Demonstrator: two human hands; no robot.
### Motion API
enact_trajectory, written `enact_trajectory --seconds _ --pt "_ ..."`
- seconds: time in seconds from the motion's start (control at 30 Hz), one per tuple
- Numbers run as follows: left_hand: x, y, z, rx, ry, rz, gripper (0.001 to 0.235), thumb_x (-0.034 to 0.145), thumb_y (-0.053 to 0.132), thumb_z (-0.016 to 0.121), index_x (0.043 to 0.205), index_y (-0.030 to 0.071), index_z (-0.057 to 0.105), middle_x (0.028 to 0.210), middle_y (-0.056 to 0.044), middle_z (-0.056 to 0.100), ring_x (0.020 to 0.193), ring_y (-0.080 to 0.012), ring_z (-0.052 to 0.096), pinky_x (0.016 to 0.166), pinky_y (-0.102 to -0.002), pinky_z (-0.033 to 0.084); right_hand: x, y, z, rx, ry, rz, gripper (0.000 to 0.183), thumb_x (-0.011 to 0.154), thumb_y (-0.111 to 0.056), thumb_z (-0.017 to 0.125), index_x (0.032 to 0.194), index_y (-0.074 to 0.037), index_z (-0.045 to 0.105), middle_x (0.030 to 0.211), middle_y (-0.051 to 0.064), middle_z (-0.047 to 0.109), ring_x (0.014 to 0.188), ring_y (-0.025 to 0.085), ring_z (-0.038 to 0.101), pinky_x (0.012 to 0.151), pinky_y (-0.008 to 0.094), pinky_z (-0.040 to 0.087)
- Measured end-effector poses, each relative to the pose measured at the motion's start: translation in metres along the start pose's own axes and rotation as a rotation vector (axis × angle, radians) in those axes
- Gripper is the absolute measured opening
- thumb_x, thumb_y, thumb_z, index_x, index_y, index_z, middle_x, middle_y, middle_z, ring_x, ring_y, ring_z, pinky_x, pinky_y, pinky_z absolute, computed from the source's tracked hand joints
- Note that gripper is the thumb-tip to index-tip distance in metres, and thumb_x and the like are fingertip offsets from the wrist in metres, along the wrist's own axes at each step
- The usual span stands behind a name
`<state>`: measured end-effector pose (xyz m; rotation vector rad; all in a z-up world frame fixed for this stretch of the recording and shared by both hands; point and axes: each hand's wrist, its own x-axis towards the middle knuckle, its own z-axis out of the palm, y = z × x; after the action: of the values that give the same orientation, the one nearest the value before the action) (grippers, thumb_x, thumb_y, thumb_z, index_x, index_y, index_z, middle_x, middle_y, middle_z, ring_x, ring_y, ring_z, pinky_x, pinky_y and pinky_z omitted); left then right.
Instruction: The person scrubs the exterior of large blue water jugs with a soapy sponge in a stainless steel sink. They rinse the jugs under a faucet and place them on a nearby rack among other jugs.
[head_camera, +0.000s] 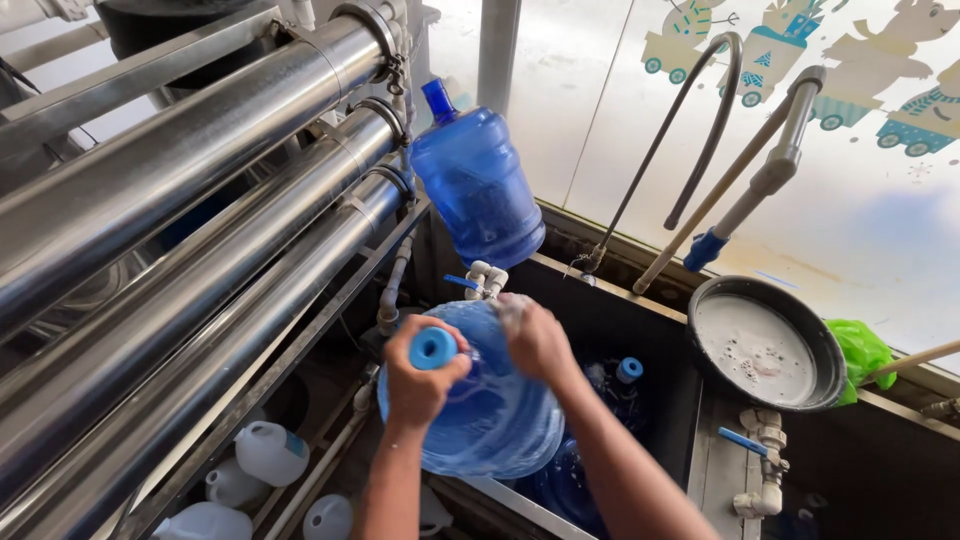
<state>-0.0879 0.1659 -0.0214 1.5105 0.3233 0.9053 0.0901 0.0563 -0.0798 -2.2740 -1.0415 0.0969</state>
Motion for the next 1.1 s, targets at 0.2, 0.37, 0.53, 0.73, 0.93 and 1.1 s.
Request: enact_trajectory --seconds 0.2,0.37,0.53,0.73,0.93,1.1 --pt "0.015 -0.025 -0.003 -0.092 0.391 -0.189 0.028 0.056 -0.007 0.070 0.079 0.007 0.063 0.068 -0.005 0.069 0.059 -0.0120 0.058 0.056 -0.027 0.051 -0.140 -0.077 0.066 0.000 0.472 -0.168 0.058 0.100 -0.011 0.053 0.155 -0.002 0.040 0.164 0.019 0.037 0.157 0.044 0.018 0.127 0.060 0.011" --pt "0.005 -0.013 0.007 -0.003 0.222 -0.144 0.028 0.057 -0.005 0.073 0.077 0.011 0.061 0.070 -0.002 0.070 0.060 -0.0121 0.059 0.062 -0.028 0.053 -0.105 -0.087 0.037 -0.265 0.313 -0.176 0.055 0.096 -0.012 0.040 0.148 0.001 0.049 0.156 0.023 0.045 0.151 0.045 0.030 0.121 0.064 0.015" --pt "-0.009 -0.011 0.008 0.070 0.050 0.048 0.027 0.052 -0.003 0.071 0.076 0.008 0.064 0.065 -0.006 0.072 0.072 -0.0174 0.071 0.085 -0.032 0.052 0.011 0.016 0.027 -0.389 0.375 -0.442 0.035 0.088 -0.022 0.052 0.116 -0.020 0.074 0.126 0.006 0.073 0.108 0.032 0.072 0.088 0.044 0.059" --pt "-0.009 -0.016 -0.031 -0.002 0.054 0.067 0.032 0.051 -0.007 0.074 0.079 0.008 0.071 0.068 -0.007 0.076 0.076 -0.0200 0.076 0.087 -0.033 0.054 0.013 0.098 0.072 0.297 -0.242 -0.028 0.034 0.091 -0.030 0.057 0.119 -0.030 0.076 0.114 -0.001 0.078 0.112 0.025 0.072 0.098 0.043 0.056" --pt "0.002 -0.041 -0.051 0.041 0.592 -0.257 0.024 0.071 0.005 0.078 0.091 0.014 0.067 0.073 -0.004 0.073 0.079 -0.0139 0.073 0.087 -0.026 0.048 -0.123 0.001 0.136 0.085 0.402 0.096 0.049 0.104 -0.010 0.036 0.149 0.004 0.049 0.144 0.032 0.054 0.137 0.045 0.050 0.122 0.051 0.032" --pt "0.007 -0.051 -0.045 0.038 0.725 -0.304 0.025 0.065 0.008 0.078 0.083 0.020 0.065 0.065 0.002 0.071 0.069 -0.0097 0.069 0.081 -0.018 0.044 -0.134 -0.111 0.101 0.400 0.484 0.168 0.065 0.102 -0.032 0.039 0.157 0.001 0.033 0.164 0.025 0.029 0.153 0.043 0.022 0.124 0.052 0.008"
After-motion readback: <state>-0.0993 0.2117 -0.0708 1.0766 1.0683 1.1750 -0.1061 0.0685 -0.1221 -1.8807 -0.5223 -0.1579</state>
